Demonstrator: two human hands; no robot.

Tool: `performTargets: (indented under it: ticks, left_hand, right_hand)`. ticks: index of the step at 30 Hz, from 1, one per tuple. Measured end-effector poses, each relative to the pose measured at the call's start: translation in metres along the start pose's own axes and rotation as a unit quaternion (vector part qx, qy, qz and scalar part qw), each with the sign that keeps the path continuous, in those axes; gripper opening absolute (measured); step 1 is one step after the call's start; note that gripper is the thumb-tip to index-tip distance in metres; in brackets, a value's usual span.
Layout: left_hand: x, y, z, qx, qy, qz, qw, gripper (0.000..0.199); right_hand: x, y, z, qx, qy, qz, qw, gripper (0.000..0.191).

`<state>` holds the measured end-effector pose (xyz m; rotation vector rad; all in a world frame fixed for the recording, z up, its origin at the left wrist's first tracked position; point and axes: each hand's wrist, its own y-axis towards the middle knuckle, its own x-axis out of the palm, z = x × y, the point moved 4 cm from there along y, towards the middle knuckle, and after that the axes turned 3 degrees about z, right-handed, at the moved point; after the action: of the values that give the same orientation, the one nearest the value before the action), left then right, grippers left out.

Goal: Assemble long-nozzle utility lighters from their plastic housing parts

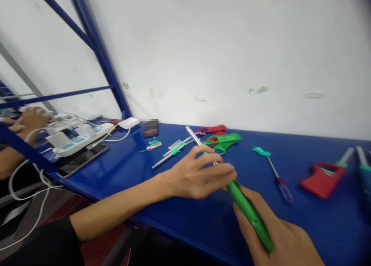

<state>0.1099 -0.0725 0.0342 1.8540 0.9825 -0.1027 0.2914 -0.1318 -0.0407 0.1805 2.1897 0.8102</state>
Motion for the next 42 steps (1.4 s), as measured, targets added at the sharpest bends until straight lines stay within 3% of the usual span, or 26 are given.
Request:
performTargets:
  ticks: [4, 7, 11, 16, 19, 29, 36, 42]
  left_hand:
    - [0.003, 0.000, -0.004, -0.027, -0.033, -0.020, 0.999, 0.019]
    - [0.005, -0.001, -0.003, -0.045, -0.058, -0.049, 0.996, 0.021]
    - [0.009, 0.002, 0.008, -0.070, -0.115, -0.083, 0.987, 0.026]
    - [0.012, 0.009, 0.018, -0.177, -0.206, -0.047, 0.961, 0.031]
    - [0.012, 0.009, 0.019, -0.201, -0.206, -0.029, 0.957, 0.030]
    - [0.013, 0.007, 0.025, -0.103, -0.139, -0.022, 0.985, 0.020]
    - [0.013, 0.007, 0.024, -0.087, -0.119, -0.023, 0.989, 0.019]
    - [0.008, 0.013, 0.029, -0.073, -0.114, -0.007, 0.991, 0.011]
  right_hand:
    - [-0.009, 0.012, -0.010, -0.005, 0.037, -0.039, 0.999, 0.029]
    - [-0.009, 0.014, -0.005, 0.037, 0.051, -0.096, 0.993, 0.033]
    - [-0.010, 0.010, 0.002, 0.075, 0.077, -0.113, 0.988, 0.038]
    - [-0.010, 0.010, 0.001, 0.118, 0.118, -0.127, 0.978, 0.040]
    - [-0.009, 0.011, -0.001, 0.129, 0.129, -0.138, 0.974, 0.042]
    - [-0.009, 0.012, -0.005, 0.120, 0.135, -0.128, 0.975, 0.040]
    - [-0.012, 0.013, -0.009, 0.093, 0.116, -0.116, 0.982, 0.033]
    - [-0.009, 0.014, -0.009, 0.077, 0.100, -0.118, 0.985, 0.043]
